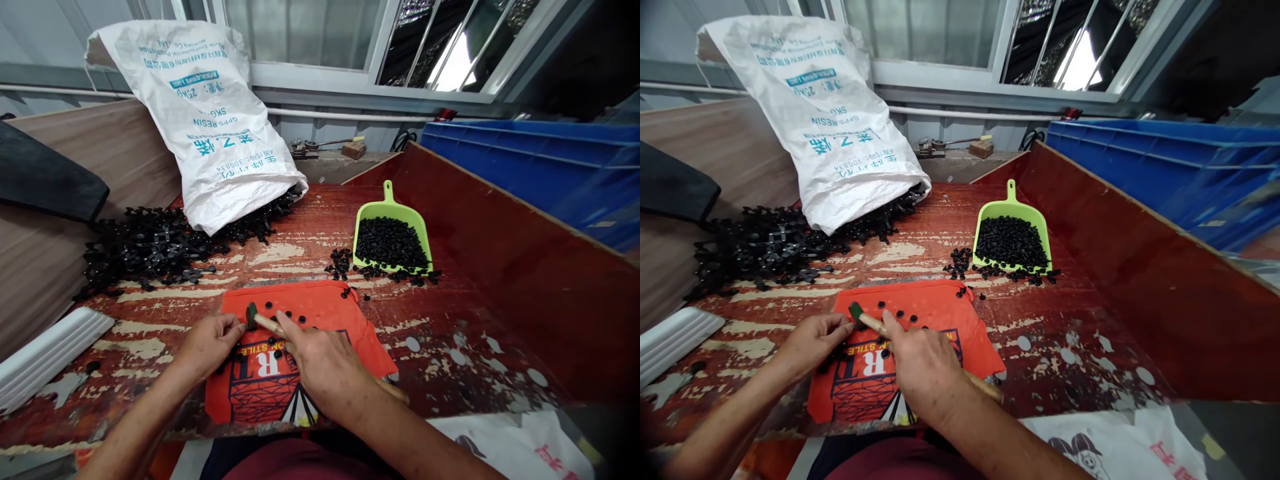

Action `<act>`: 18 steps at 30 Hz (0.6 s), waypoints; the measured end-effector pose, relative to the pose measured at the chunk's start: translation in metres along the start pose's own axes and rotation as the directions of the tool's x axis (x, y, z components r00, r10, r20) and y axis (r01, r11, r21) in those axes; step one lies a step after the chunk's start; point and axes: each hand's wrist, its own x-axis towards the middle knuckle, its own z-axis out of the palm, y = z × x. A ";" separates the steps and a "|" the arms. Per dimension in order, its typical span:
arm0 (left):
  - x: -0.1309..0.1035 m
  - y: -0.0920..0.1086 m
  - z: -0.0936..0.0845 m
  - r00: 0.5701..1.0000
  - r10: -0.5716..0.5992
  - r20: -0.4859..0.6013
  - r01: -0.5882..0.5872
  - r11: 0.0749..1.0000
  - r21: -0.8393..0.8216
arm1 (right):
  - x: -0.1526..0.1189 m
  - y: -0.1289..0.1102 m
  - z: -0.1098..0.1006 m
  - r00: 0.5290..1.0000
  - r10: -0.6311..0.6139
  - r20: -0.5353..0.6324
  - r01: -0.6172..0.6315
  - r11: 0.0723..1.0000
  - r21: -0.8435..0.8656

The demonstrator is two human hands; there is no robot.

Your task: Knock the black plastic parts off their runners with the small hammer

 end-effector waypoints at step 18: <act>-0.037 0.032 -0.010 0.992 -0.062 0.113 0.119 0.771 -0.626 | -0.046 0.040 -0.026 0.980 0.137 -0.145 -0.081 0.936 0.342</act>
